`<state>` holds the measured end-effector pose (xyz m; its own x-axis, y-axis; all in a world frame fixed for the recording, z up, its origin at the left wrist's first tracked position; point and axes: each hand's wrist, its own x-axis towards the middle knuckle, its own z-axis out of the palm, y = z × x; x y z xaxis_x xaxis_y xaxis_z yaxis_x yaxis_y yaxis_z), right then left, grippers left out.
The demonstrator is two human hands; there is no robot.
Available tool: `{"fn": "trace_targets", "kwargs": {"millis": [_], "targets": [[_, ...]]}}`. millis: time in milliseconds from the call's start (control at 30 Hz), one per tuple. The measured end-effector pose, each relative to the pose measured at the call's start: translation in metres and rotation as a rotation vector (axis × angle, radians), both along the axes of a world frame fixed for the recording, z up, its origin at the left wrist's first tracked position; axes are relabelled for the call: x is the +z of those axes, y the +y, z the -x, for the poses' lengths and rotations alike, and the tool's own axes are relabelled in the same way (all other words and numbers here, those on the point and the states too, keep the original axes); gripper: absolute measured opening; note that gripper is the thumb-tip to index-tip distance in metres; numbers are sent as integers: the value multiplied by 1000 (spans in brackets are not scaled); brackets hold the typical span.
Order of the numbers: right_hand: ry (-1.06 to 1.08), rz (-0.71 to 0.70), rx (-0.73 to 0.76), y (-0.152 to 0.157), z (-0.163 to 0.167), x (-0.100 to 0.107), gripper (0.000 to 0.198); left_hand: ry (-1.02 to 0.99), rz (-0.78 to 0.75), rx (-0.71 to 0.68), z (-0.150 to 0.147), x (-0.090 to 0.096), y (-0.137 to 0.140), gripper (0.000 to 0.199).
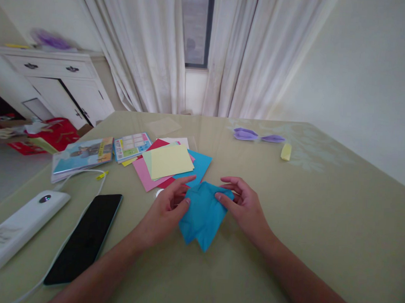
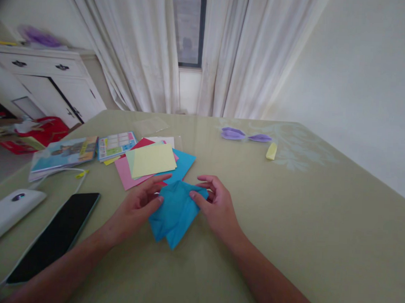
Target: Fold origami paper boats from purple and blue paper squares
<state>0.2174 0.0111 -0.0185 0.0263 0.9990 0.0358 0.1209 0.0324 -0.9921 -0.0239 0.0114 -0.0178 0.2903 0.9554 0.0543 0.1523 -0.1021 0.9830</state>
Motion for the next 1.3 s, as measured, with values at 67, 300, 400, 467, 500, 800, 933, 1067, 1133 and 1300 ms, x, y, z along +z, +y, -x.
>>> {"fn": "trace_targets", "kwargs": {"millis": [67,300,400,467,500,800,933,1067,1133,1300], "targets": [[48,-4,-25,3,-1,0,57,-44,63,-93,0,-2,-3,63],[111,52,89,-1,3,1,64,-18,47,-91,-11,-3,-9,51],[72,137,204,-5,2,1,68,-33,36,23,-12,-2,-7,54],[65,175,253,-6,0,1,64,-45,23,64,-10,0,-6,55],[69,181,270,-6,-1,1,60,-55,19,70,-8,2,-6,52],[-25,72,332,2,-13,8,35,18,-231,-78,10,3,1,28],[-102,56,328,2,-15,10,31,85,-325,-83,10,3,0,33],[-160,45,349,2,-17,10,25,108,-434,-85,10,4,-1,25],[-187,38,359,1,-18,9,23,123,-468,-85,11,5,1,19],[-179,34,364,2,-17,9,20,139,-463,-100,13,7,3,13]]}}
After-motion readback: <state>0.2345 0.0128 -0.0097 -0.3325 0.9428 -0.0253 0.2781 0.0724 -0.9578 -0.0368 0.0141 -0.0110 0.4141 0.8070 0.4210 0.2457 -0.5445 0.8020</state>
